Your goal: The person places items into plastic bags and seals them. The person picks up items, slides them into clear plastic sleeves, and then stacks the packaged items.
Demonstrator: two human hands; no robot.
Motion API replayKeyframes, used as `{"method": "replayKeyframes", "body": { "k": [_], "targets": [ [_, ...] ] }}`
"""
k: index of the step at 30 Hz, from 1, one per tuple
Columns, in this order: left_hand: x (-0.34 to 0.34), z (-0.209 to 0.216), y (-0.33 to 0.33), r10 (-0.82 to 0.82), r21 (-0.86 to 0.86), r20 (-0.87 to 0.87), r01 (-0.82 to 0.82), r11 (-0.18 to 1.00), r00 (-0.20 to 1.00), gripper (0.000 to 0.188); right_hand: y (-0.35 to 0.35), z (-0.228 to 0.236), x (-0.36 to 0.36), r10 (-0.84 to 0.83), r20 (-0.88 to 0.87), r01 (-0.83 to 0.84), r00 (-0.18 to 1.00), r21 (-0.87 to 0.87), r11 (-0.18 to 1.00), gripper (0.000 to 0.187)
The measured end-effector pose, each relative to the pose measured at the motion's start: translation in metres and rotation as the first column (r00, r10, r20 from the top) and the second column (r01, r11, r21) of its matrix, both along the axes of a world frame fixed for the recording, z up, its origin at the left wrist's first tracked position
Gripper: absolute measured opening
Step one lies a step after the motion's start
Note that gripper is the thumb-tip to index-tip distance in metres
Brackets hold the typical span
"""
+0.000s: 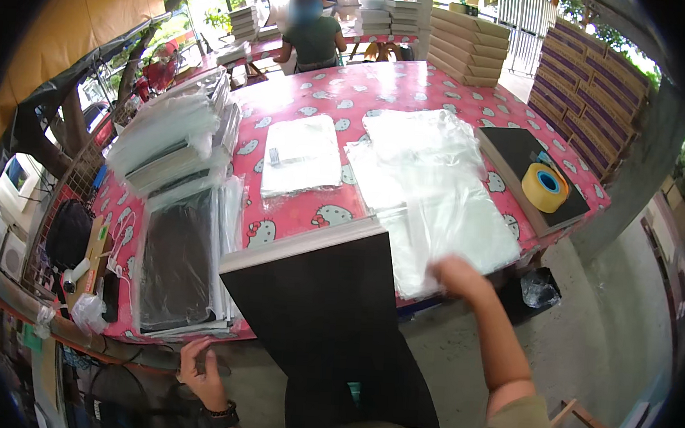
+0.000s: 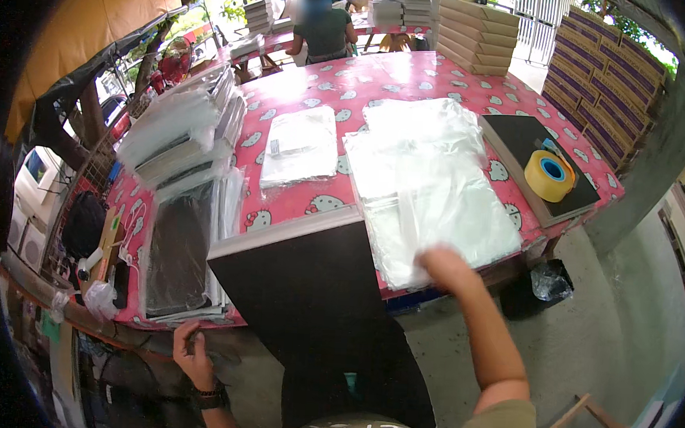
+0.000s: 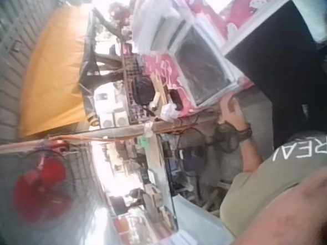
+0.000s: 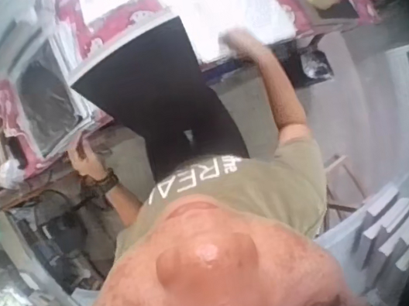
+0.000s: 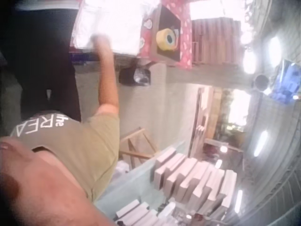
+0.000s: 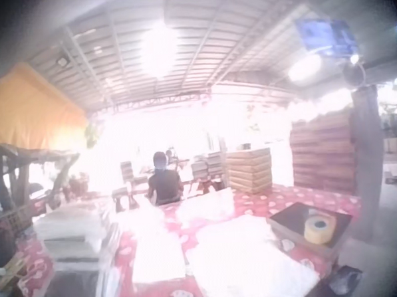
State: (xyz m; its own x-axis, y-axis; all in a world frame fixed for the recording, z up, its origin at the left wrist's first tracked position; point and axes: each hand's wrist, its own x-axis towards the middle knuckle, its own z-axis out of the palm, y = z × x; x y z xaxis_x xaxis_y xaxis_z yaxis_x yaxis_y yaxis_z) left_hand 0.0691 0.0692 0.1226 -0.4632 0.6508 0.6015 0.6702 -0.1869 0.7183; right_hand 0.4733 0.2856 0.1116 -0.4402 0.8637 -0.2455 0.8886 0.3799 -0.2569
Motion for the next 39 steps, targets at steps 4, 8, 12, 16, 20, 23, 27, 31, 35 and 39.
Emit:
{"method": "replayKeyframes", "body": {
  "k": [4, 8, 12, 16, 20, 23, 27, 31, 35, 39],
  "targets": [
    [0.066, 0.018, 0.01, -0.476, 0.101, 0.168, 0.465, 0.88, 0.863, 0.026, -0.121, -0.016, -0.021, 0.324, -0.268, -0.408, 0.907, -0.378, 0.831, 0.021],
    [0.148, 0.024, 0.017, -0.896, -0.233, 0.118, 0.889, 0.393, 0.427, 0.079, -0.177, 0.011, -0.065, 0.281, -0.534, -0.504, 0.798, -0.335, 0.796, 0.033],
    [0.14, 0.006, 0.006, -0.843, -0.45, 0.37, 0.869, 0.206, 0.391, 0.04, -0.168, 0.051, -0.063, 0.28, -0.622, -0.475, 0.731, -0.169, 0.864, 0.029],
    [0.111, 0.012, -0.014, -0.736, -0.505, 0.348, 0.777, 0.375, 0.581, 0.021, -0.157, 0.079, -0.063, 0.316, -0.328, -0.394, 0.89, -0.207, 0.895, 0.02],
    [0.085, -0.002, -0.024, -0.736, -0.452, 0.336, 0.786, 0.421, 0.588, 0.022, -0.139, 0.073, -0.063, 0.442, -0.604, -0.42, 0.663, 0.188, 0.888, 0.02],
    [0.096, 0.008, -0.02, -0.772, -0.283, 0.318, 0.832, 0.477, 0.551, 0.031, -0.151, 0.063, -0.096, 0.212, -0.816, -0.296, 0.539, 0.052, 0.954, 0.021],
    [0.115, 0.024, 0.0, -0.612, -0.169, 0.564, 0.803, 0.571, 0.554, 0.026, -0.152, 0.055, -0.13, 0.216, -0.846, -0.131, 0.488, 0.173, 0.976, 0.026],
    [0.116, 0.026, 0.015, -0.467, 0.089, 0.823, 0.738, 0.668, 0.324, 0.017, -0.14, 0.062, -0.126, -0.259, -0.925, -0.096, 0.279, -0.295, 0.951, 0.034],
    [0.116, 0.02, 0.016, -0.418, 0.159, 0.885, 0.712, 0.684, 0.203, 0.019, -0.141, 0.056, -0.121, -0.365, -0.904, -0.152, 0.222, -0.402, 0.903, 0.022],
    [0.118, 0.023, 0.016, -0.472, 0.145, 0.858, 0.786, 0.601, 0.202, 0.022, -0.142, 0.053, -0.118, -0.346, -0.899, -0.056, 0.269, -0.373, 0.926, 0.014]
  ]
}}
